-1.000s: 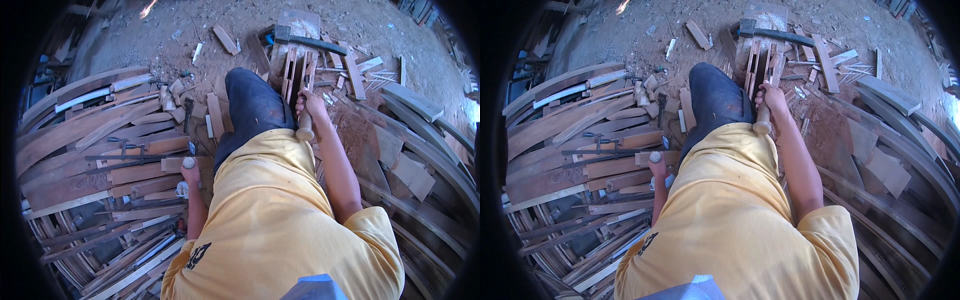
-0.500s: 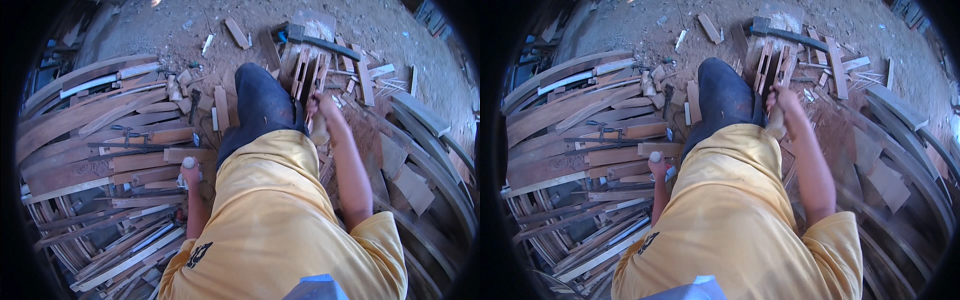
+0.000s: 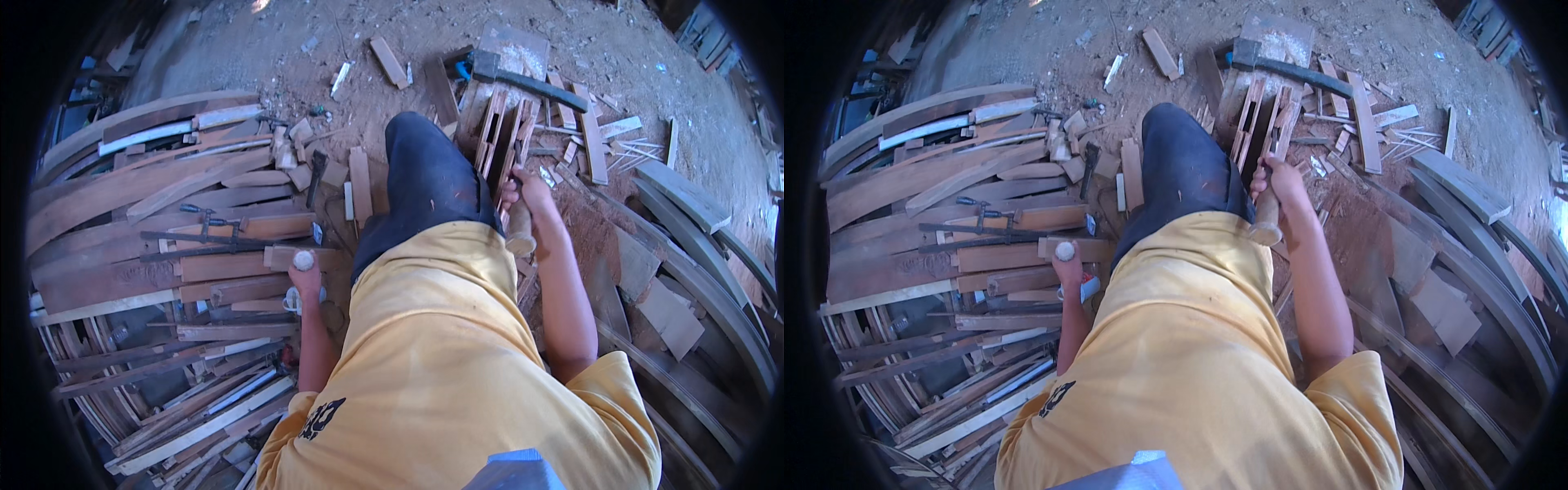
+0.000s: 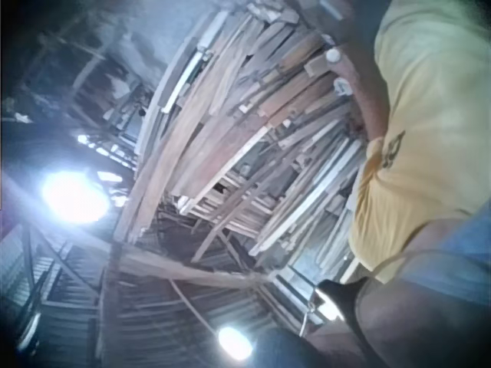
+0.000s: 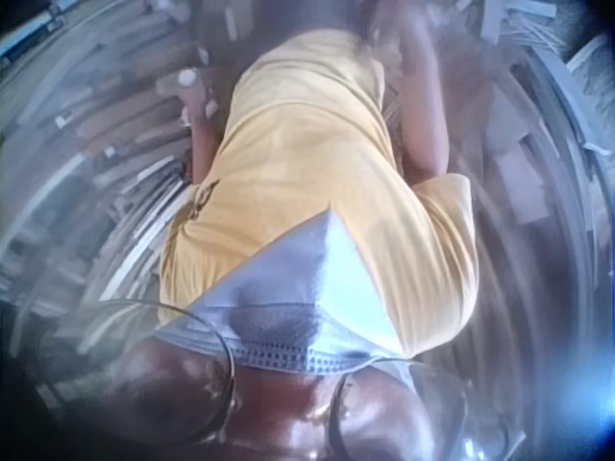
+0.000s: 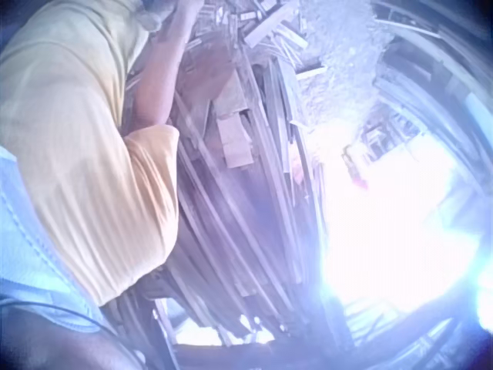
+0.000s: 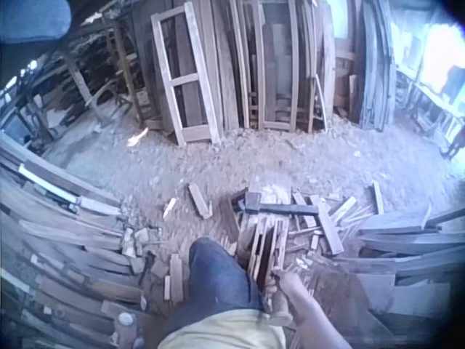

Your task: The person chisels a joint in a wooden board held between their legs and later uses a hand plane to smooth several sides of a wooden board.

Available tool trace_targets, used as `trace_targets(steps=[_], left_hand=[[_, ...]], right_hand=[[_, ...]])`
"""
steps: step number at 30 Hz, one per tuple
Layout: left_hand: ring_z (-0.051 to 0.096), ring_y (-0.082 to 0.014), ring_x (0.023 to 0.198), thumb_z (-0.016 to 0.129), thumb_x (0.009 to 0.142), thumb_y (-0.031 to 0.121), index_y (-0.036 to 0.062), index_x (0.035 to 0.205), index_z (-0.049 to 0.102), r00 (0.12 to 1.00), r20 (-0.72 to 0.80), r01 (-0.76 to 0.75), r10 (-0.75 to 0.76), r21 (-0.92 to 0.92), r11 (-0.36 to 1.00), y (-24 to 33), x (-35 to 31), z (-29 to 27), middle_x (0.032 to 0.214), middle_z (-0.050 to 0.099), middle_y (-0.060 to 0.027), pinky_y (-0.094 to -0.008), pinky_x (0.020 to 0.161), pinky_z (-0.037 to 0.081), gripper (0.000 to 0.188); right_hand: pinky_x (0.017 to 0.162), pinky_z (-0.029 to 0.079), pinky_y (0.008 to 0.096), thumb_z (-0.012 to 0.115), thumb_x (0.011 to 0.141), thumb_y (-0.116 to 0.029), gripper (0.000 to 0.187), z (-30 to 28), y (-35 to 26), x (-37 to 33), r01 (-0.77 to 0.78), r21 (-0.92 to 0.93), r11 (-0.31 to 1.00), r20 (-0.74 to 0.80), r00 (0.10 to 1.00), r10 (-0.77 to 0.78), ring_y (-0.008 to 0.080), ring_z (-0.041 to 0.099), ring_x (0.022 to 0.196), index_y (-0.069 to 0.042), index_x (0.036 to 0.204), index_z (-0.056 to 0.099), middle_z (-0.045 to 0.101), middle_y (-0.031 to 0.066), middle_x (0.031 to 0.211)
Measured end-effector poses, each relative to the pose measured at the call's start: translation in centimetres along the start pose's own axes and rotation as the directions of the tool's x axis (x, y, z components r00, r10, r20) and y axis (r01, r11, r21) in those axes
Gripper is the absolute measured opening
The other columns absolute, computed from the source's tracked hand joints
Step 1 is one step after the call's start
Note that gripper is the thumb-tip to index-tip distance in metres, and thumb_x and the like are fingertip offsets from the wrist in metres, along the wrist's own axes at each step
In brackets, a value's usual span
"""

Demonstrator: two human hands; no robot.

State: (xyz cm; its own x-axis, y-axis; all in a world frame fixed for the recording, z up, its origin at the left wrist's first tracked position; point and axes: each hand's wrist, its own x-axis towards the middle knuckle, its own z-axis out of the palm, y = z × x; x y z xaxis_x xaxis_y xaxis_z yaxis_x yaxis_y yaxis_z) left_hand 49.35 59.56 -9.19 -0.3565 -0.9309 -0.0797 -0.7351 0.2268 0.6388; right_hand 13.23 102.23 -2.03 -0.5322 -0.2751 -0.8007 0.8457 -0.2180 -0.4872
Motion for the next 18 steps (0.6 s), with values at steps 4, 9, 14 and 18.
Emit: trace_targets(steps=[4,9,14,18], left_hand=[[0.069,-0.019,0.087,0.084,0.086,0.029,-0.0042,0.106,0.069,1.0,-0.003,-0.024,0.024,0.033,0.999,2.2,-1.5,0.7,0.097,0.073,-0.0132,-0.0362,0.08,0.056,0.041],[0.067,-0.0162,0.086,0.081,0.089,0.023,-0.004,0.108,0.069,0.999,-0.034,-0.033,0.037,0.12,0.992,0.3,-1.7,0.8,0.096,0.073,-0.0112,-0.0355,0.081,0.055,0.035],[0.068,-0.0225,0.093,0.083,0.087,0.031,-0.0068,0.114,0.062,0.997,0.07,-0.021,0.019,0.019,1.0,0.9,-1.4,1.8,0.104,0.07,-0.017,-0.0384,0.085,0.055,0.051],[0.068,-0.0291,0.103,0.084,0.086,0.038,-0.0098,0.122,0.056,0.975,0.223,0.003,-0.017,0.066,0.998,4.3,-2.2,1.2,0.114,0.068,-0.022,-0.0417,0.091,0.054,0.067]], right_hand=[[0.048,0.048,0.0353,0.047,0.107,-0.03,0.023,-0.5,2.4,0.4,0.078,-0.067,0.995,-0.017,0.997,-0.079,0.0168,0.052,0.05,-0.009,0.099,0.05,0.053,0.003,0.07],[0.045,0.046,0.0352,0.049,0.107,-0.027,0.021,0.6,3.9,0.6,0.195,-0.166,0.967,-0.057,0.977,-0.207,0.019,0.052,0.047,-0.008,0.1,0.049,0.054,0.0054,0.067],[0.042,0.041,0.031,0.047,0.106,-0.026,0.022,-0.7,1.9,2.0,0.002,0.208,0.978,0.085,0.996,-0.02,0.0151,0.049,0.047,-0.011,0.092,0.053,0.051,-0.0006,0.064],[0.042,0.039,0.0296,0.048,0.106,-0.025,0.024,-2.2,2.0,2.6,-0.046,0.3,0.953,0.127,0.992,0.008,0.0138,0.047,0.048,-0.011,0.088,0.054,0.05,-0.0019,0.066]])
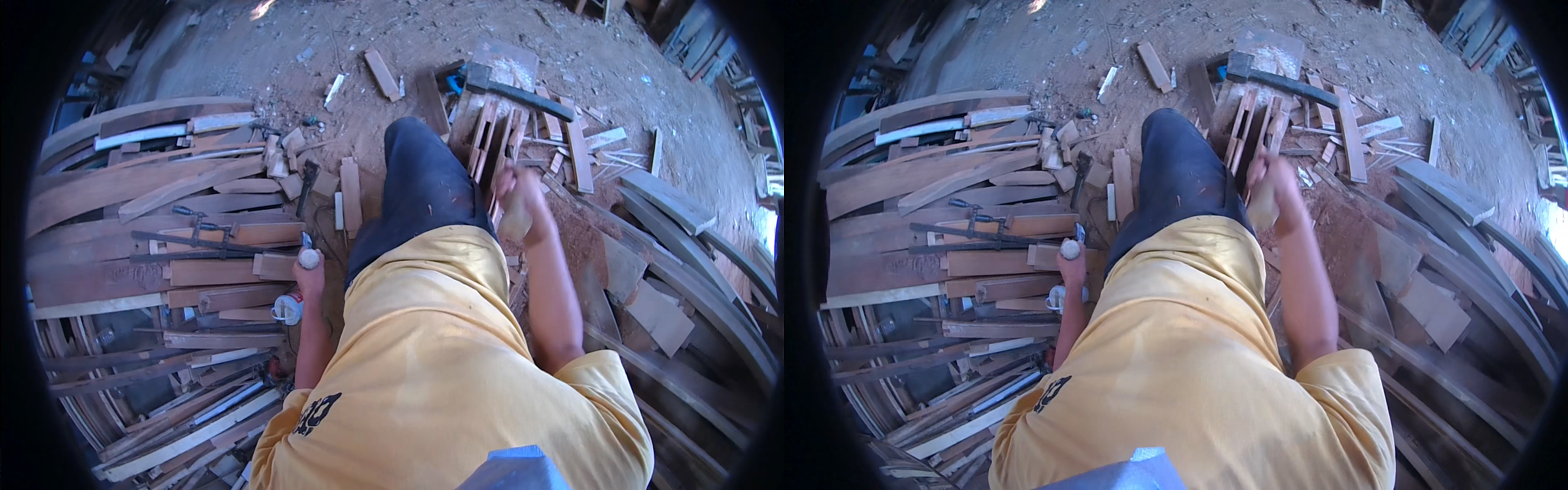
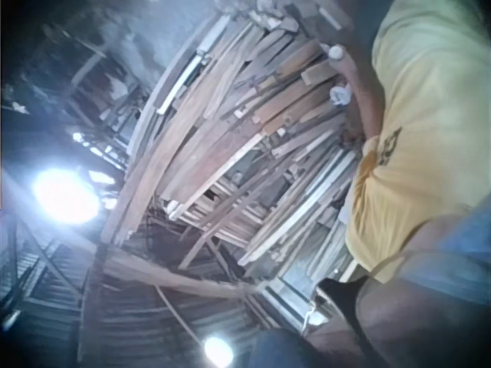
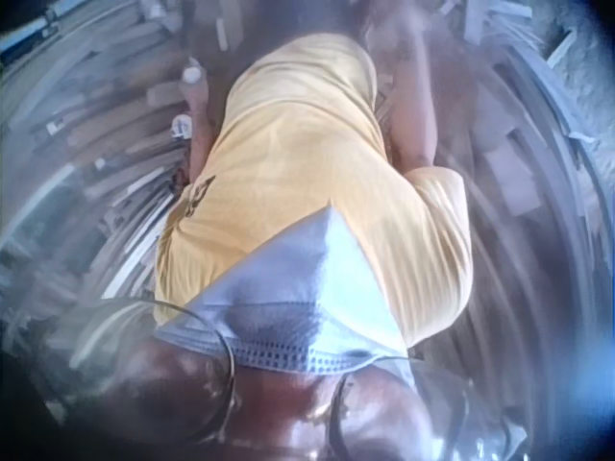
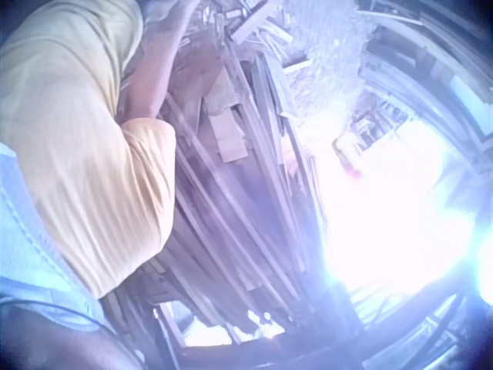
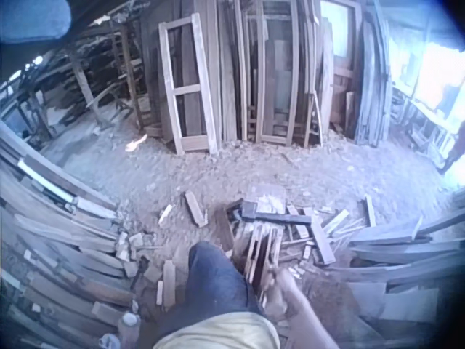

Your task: The person chisels a joint in a wooden board held between their legs and later uses a hand plane to smooth several sides of a wooden board.

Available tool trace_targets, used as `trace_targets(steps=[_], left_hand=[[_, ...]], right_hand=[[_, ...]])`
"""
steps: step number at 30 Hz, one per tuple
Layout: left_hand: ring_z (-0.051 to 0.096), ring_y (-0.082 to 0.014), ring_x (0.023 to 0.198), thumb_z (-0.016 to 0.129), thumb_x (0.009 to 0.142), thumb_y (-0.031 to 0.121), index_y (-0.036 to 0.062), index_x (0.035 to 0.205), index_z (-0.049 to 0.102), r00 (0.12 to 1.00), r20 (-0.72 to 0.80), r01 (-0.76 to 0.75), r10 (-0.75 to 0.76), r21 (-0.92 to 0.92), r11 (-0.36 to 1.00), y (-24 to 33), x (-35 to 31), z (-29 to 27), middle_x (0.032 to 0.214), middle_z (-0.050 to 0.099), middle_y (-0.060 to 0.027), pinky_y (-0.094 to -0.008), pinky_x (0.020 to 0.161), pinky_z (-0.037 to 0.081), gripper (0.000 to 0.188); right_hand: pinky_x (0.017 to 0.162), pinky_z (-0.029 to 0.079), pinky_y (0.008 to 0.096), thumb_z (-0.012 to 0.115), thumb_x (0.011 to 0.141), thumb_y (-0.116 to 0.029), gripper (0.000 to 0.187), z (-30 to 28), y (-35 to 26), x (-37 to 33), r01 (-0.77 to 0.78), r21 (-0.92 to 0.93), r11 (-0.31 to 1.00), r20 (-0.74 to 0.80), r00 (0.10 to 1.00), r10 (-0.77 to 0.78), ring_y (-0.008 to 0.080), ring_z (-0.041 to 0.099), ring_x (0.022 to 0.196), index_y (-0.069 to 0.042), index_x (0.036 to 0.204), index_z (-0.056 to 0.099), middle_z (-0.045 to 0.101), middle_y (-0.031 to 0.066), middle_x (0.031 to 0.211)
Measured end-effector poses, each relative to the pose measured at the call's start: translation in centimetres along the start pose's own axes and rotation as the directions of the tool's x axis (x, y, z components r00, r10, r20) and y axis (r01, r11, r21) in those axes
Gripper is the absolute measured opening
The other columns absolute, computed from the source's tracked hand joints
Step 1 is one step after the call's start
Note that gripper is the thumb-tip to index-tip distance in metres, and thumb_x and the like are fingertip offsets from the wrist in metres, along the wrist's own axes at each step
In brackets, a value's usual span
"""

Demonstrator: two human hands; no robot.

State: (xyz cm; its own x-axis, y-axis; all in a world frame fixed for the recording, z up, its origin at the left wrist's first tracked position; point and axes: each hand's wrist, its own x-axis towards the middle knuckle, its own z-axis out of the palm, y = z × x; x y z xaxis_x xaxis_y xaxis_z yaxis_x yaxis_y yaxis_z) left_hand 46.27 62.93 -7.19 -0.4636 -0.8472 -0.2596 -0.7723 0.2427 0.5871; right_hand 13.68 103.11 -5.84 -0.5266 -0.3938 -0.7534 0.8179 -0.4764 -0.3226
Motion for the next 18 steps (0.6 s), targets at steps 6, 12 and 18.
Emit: trace_targets(steps=[6,12,18], left_hand=[[0.063,-0.0151,0.082,0.078,0.09,0.024,-0.0025,0.099,0.067,0.962,-0.237,-0.163,0.137,-0.093,0.982,-0.9,0.4,0.3,0.085,0.068,-0.0111,-0.034,0.079,0.053,0.03],[0.068,-0.0178,0.087,0.081,0.088,0.024,-0.0046,0.105,0.069,0.944,-0.328,-0.041,0.038,-0.002,0.999,-4.9,2.0,0.9,0.095,0.073,-0.0135,-0.0354,0.08,0.055,0.035],[0.071,-0.0212,0.095,0.083,0.087,0.026,-0.0088,0.11,0.067,0.982,-0.187,-0.042,0.021,-0.11,0.993,-1.8,2.1,0.1,0.106,0.073,-0.018,-0.0383,0.084,0.056,0.045]], right_hand=[[0.045,0.045,0.0357,0.047,0.108,-0.035,0.028,0.8,1.3,-1.6,0.18,-0.359,0.916,-0.054,0.976,-0.213,0.0189,0.051,0.049,-0.011,0.093,0.052,0.052,0.0038,0.067],[0.046,0.045,0.0312,0.047,0.108,-0.033,0.025,3.1,-0.7,-3.1,-0.076,-0.217,0.973,-0.105,0.993,0.054,0.0138,0.048,0.05,-0.012,0.095,0.05,0.049,-0.0012,0.067],[0.046,0.046,0.0336,0.047,0.108,-0.037,0.03,2.5,1.6,-3.7,0.12,-0.495,0.86,-0.083,0.979,-0.184,0.0158,0.051,0.049,-0.01,0.094,0.051,0.051,0.0026,0.067]])
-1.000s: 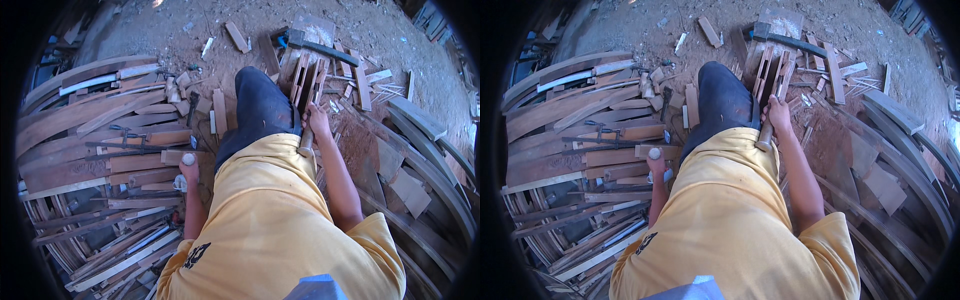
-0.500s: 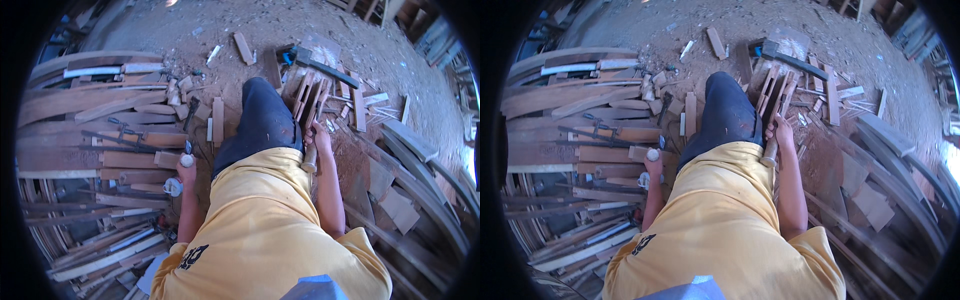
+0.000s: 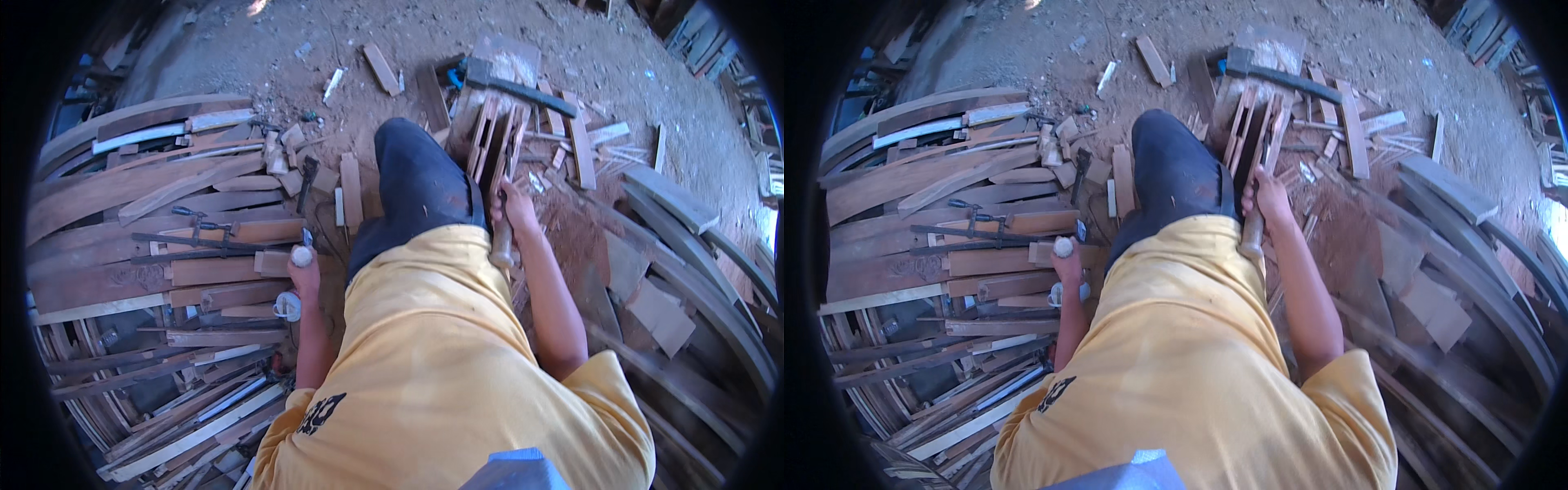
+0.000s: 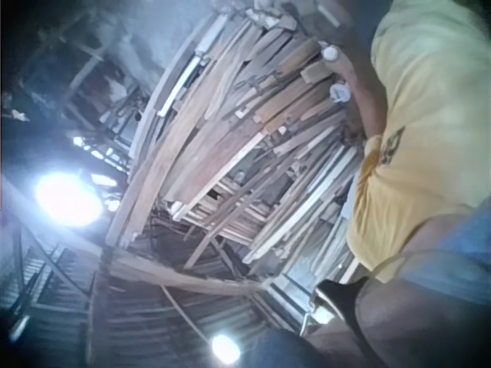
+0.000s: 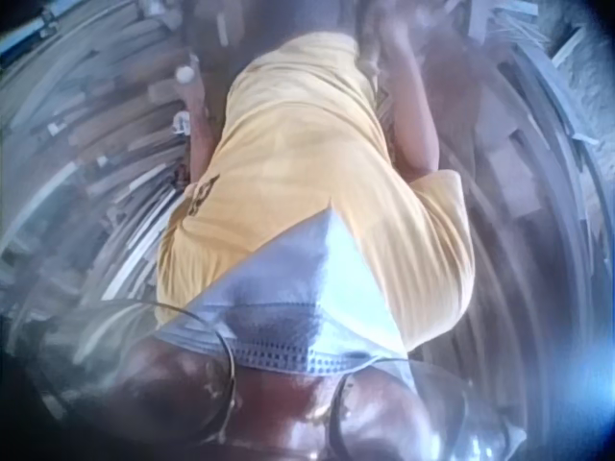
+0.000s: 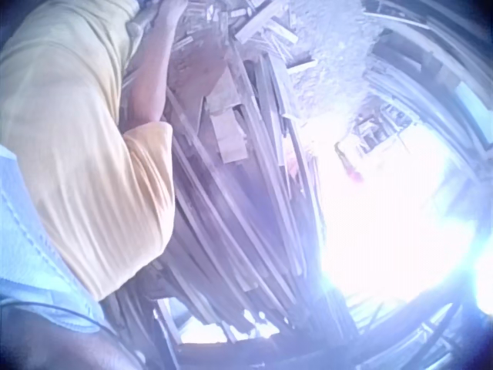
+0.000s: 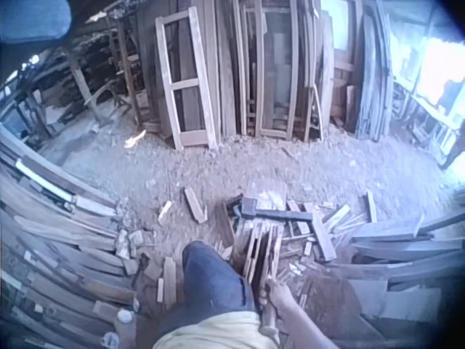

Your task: The person chisels a joint in a wooden board held between their legs and later uses a hand plane to smooth several sides of a wooden board.

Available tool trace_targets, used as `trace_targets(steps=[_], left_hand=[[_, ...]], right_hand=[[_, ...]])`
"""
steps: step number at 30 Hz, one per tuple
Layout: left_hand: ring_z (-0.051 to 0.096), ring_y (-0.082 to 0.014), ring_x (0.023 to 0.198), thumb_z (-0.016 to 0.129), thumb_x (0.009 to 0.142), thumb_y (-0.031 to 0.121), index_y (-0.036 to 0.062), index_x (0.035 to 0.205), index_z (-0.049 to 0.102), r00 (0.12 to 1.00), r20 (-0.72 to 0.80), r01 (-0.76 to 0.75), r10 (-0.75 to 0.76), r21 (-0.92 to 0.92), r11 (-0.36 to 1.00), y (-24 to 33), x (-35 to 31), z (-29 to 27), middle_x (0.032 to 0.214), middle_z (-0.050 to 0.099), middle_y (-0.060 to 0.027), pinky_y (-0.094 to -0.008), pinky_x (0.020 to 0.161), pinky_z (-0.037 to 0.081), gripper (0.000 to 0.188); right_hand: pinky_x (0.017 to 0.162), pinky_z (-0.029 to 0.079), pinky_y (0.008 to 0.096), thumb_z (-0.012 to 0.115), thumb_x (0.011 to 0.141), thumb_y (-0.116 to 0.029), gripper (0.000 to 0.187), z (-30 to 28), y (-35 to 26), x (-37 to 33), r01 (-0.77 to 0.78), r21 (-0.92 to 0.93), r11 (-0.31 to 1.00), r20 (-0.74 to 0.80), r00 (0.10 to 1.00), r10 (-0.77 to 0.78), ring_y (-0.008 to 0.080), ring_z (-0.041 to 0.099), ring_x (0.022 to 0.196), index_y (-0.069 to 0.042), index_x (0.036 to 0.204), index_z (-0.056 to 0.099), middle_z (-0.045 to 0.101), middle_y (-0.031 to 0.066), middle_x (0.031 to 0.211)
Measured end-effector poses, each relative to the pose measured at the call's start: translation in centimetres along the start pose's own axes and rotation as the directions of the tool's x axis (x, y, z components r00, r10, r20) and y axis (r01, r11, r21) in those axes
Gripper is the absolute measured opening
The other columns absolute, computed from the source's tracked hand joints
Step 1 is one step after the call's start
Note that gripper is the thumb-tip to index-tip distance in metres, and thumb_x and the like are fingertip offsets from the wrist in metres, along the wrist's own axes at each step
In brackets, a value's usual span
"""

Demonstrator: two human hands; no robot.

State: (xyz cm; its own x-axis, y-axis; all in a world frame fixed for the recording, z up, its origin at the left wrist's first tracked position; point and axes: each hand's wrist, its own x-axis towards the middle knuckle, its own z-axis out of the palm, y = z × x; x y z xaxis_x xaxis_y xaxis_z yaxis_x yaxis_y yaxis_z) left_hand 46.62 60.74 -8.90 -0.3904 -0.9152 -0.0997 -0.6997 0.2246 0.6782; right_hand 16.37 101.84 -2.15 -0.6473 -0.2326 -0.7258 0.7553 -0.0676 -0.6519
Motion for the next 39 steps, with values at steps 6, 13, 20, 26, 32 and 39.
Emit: trace_targets(steps=[6,13,20,26,32,39], left_hand=[[0.071,-0.0214,0.094,0.083,0.087,0.025,-0.0088,0.112,0.066,0.995,-0.095,-0.023,0.023,0.004,1.0,-3.4,0.5,-0.3,0.105,0.073,-0.0163,-0.037,0.085,0.056,0.045],[0.07,-0.0236,0.106,0.082,0.09,0.031,-0.0092,0.128,0.055,0.991,0.099,0.089,-0.088,-0.005,0.996,-1.2,0.0,0.1,0.119,0.069,-0.0183,-0.0369,0.093,0.056,0.062],[0.064,-0.0119,0.082,0.079,0.091,0.019,-0.0032,0.102,0.067,0.999,-0.014,-0.03,0.029,-0.049,0.998,-1.6,-0.8,1.0,0.09,0.07,-0.0056,-0.0322,0.077,0.054,0.027],[0.066,-0.0166,0.087,0.082,0.089,0.027,-0.0058,0.108,0.063,0.999,-0.011,-0.041,0.041,-0.037,0.998,-1.6,-0.3,0.4,0.097,0.07,-0.0116,-0.0351,0.08,0.055,0.042],[0.06,-0.0142,0.079,0.08,0.09,0.017,-0.0018,0.101,0.066,0.981,-0.133,-0.139,0.139,0.004,0.99,-0.6,-0.1,0.0,0.084,0.066,-0.0078,-0.034,0.077,0.053,0.026],[0.045,-0.0118,0.072,0.076,0.091,0.015,0.0014,0.085,0.053,0.952,0.049,-0.297,0.301,-0.072,0.952,4.9,0.1,1.4,0.074,0.053,-0.0045,-0.0315,0.068,0.047,0.027]], right_hand=[[0.048,0.048,0.0321,0.057,0.105,-0.036,0.03,2.1,-0.2,-3.7,-0.065,0.039,0.997,-0.075,0.995,0.068,0.0155,0.055,0.056,-0.008,0.107,0.047,0.054,0.0043,0.078],[0.045,0.043,0.0276,0.05,0.109,-0.036,0.027,1.1,0.5,-4.4,-0.007,-0.008,1.0,-0.155,0.988,0.006,0.0126,0.05,0.053,-0.011,0.117,0.046,0.054,0.0044,0.08],[0.044,0.04,0.0263,0.051,0.108,-0.032,0.021,0.6,3.8,-2.9,0.163,0.052,0.985,-0.078,0.984,-0.159,0.012,0.049,0.049,-0.011,0.111,0.049,0.055,0.0032,0.074],[0.043,0.039,0.0261,0.052,0.109,-0.032,0.022,1.0,4.3,-5.7,0.169,0.15,0.974,-0.106,0.982,-0.154,0.0123,0.048,0.049,-0.011,0.115,0.049,0.054,0.0048,0.073],[0.044,0.037,0.0244,0.05,0.109,-0.034,0.025,0.2,4.1,-5.1,0.193,0.019,0.981,-0.077,0.978,-0.191,0.0109,0.046,0.048,-0.009,0.113,0.052,0.054,0.0033,0.072],[0.041,0.038,0.0252,0.05,0.109,-0.031,0.024,-0.3,4.7,-4.6,0.244,-0.043,0.969,-0.066,0.967,-0.247,0.0103,0.046,0.047,-0.009,0.118,0.048,0.052,0.0028,0.071]])
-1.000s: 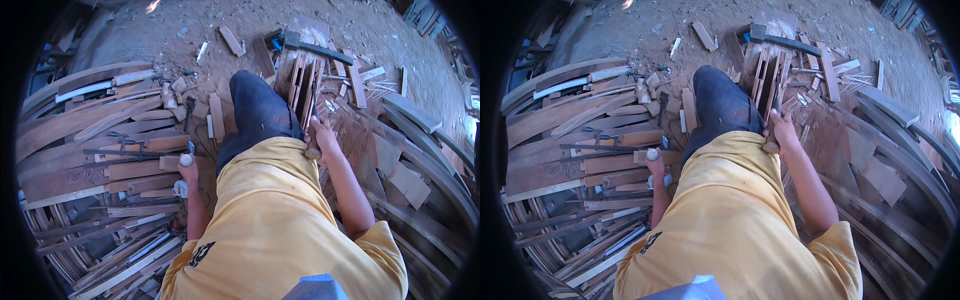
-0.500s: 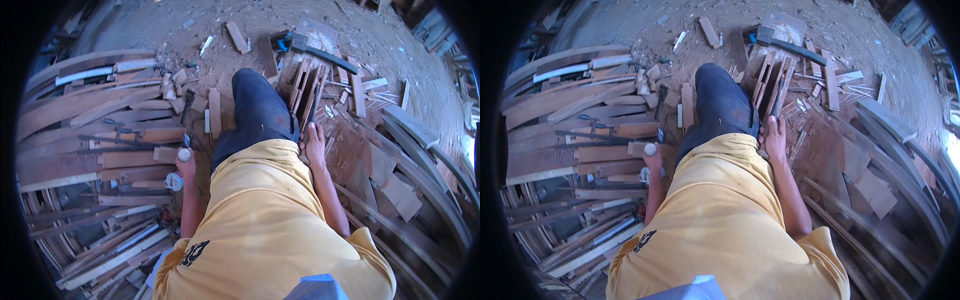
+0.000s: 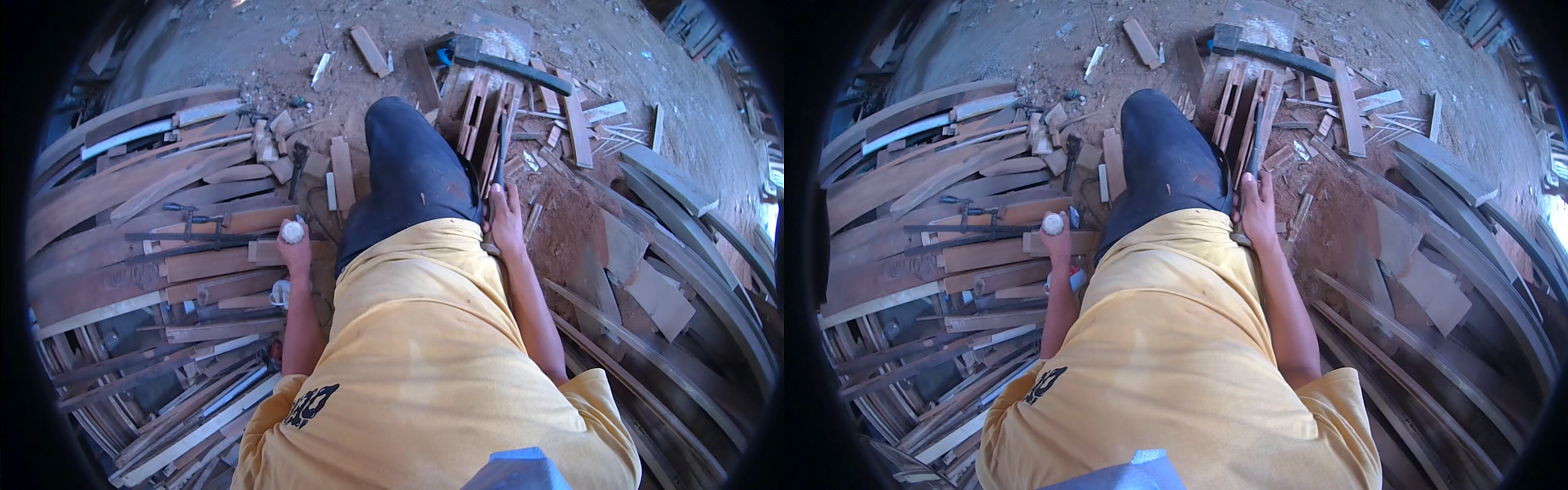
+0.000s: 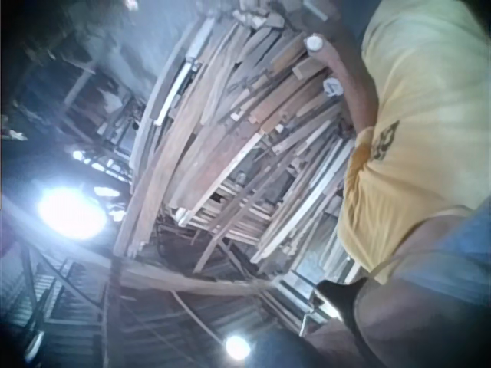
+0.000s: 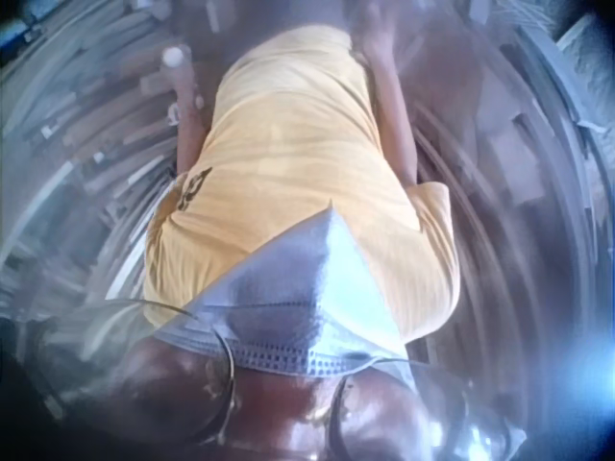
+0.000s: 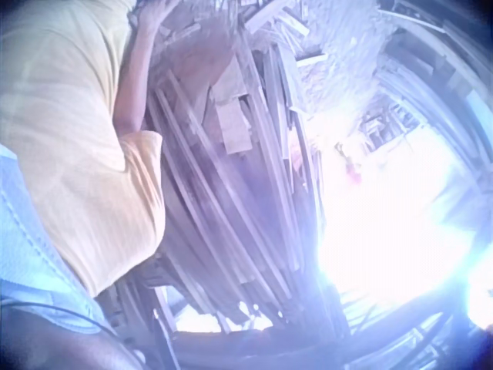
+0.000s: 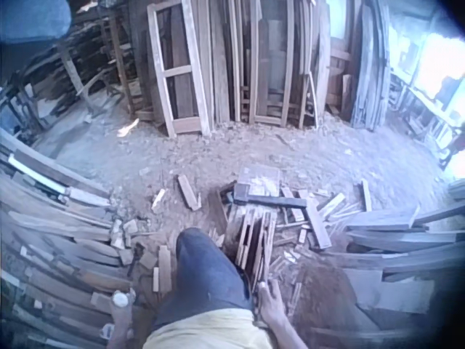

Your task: The person chisels a joint in a wooden board held between their legs and later uses a hand plane to smooth several sides of a wooden board.

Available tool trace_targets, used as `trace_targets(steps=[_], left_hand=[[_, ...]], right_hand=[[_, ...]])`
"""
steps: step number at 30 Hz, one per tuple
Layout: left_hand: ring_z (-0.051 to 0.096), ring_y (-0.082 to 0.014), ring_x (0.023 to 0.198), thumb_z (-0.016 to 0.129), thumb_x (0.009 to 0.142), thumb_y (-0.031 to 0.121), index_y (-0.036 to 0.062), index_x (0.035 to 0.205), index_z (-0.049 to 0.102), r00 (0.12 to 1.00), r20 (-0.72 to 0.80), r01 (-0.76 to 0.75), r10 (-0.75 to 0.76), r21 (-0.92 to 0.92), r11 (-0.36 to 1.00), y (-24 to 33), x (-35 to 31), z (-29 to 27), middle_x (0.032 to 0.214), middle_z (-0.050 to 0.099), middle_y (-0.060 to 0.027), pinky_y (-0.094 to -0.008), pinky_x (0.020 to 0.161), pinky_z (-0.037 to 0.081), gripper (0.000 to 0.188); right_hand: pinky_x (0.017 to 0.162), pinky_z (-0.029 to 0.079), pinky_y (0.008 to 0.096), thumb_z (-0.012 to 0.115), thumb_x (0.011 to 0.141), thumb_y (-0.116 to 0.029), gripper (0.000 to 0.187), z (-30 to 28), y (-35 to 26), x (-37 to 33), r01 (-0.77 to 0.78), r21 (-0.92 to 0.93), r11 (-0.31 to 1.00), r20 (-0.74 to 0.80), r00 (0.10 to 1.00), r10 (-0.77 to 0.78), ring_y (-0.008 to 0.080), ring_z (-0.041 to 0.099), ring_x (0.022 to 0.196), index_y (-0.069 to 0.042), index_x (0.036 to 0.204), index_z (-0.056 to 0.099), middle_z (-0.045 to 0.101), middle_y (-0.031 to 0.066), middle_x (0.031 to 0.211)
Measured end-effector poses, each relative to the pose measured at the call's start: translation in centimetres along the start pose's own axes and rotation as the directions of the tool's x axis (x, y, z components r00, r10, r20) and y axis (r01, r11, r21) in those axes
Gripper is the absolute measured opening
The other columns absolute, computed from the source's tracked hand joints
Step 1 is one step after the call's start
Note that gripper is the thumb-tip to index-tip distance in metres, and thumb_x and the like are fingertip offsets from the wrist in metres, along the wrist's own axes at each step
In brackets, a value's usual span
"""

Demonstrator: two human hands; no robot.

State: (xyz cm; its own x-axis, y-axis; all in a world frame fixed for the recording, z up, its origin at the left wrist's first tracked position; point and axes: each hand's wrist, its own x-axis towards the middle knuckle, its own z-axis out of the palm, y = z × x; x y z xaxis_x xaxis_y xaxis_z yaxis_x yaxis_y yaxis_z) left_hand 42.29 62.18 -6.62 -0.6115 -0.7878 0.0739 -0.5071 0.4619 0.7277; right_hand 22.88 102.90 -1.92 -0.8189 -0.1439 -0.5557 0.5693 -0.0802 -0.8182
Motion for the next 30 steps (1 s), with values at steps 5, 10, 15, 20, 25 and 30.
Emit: trace_targets(steps=[5,10,15,20,25,30], left_hand=[[0.043,-0.0122,0.07,0.075,0.091,0.015,0.0015,0.081,0.05,0.996,-0.024,-0.081,0.081,0.009,0.997,1.0,1.3,2.0,0.071,0.051,-0.0045,-0.033,0.066,0.046,0.03],[0.045,-0.011,0.071,0.075,0.092,0.014,0.003,0.083,0.053,0.99,0.053,-0.132,0.131,0.022,0.991,0.7,2.2,2.0,0.071,0.052,-0.0039,-0.0322,0.066,0.046,0.026],[0.047,-0.0091,0.073,0.076,0.092,0.015,0.0048,0.083,0.054,0.992,0.006,-0.121,0.124,-0.153,0.981,1.5,2.5,1.4,0.073,0.053,0.0007,-0.0306,0.065,0.046,0.026],[0.052,-0.0103,0.075,0.078,0.092,0.021,0.0035,0.087,0.056,0.997,-0.078,-0.001,-0.013,-0.175,0.985,1.4,2.0,-2.9,0.078,0.057,-0.0008,-0.0297,0.069,0.048,0.028],[0.065,-0.0179,0.088,0.081,0.091,0.028,-0.0053,0.106,0.059,0.934,-0.145,0.328,-0.326,-0.016,0.945,-4.9,-1.3,-5.5,0.099,0.067,-0.0125,-0.0348,0.08,0.054,0.043],[0.068,-0.025,0.101,0.085,0.086,0.036,-0.0115,0.12,0.054,0.924,-0.057,0.382,-0.377,0.124,0.916,-0.8,-1.9,-4.6,0.113,0.067,-0.0208,-0.0391,0.089,0.054,0.066]], right_hand=[[0.041,0.039,0.0267,0.049,0.11,-0.029,0.024,0.3,0.5,0.7,0.04,0.005,0.999,-0.013,0.999,-0.04,0.0108,0.047,0.046,-0.006,0.118,0.047,0.052,0.0026,0.069],[0.042,0.042,0.0281,0.053,0.108,-0.029,0.026,0.8,0.5,1.9,0.138,-0.039,0.99,-0.036,0.99,-0.139,0.0124,0.052,0.047,-0.005,0.116,0.049,0.054,0.0049,0.069],[0.038,0.042,0.0327,0.057,0.107,-0.028,0.033,13.8,-14.8,8.3,0.53,-0.106,0.841,0.148,0.845,-0.514,0.0167,0.055,0.042,-0.001,0.121,0.044,0.059,0.0083,0.067],[0.044,0.049,0.0357,0.063,0.101,-0.027,0.043,15.9,-19.1,7.4,0.427,-0.09,0.9,0.221,0.889,-0.4,0.0186,0.057,0.043,0.003,0.123,0.042,0.061,0.0101,0.068],[0.087,0.055,0.0507,0.075,0.078,-0.027,0.051,8.8,-15.3,12.0,0.388,-0.728,0.566,0.117,0.883,-0.455,0.0465,0.07,0.097,0.004,0.115,0.057,0.071,0.0315,0.097],[0.084,0.054,0.0541,0.07,0.082,-0.011,0.024,-2.2,-9.9,19.3,0.455,-0.867,0.203,0.16,0.64,-0.751,0.0505,0.066,0.09,0.001,0.102,0.064,0.069,0.0283,0.094]])
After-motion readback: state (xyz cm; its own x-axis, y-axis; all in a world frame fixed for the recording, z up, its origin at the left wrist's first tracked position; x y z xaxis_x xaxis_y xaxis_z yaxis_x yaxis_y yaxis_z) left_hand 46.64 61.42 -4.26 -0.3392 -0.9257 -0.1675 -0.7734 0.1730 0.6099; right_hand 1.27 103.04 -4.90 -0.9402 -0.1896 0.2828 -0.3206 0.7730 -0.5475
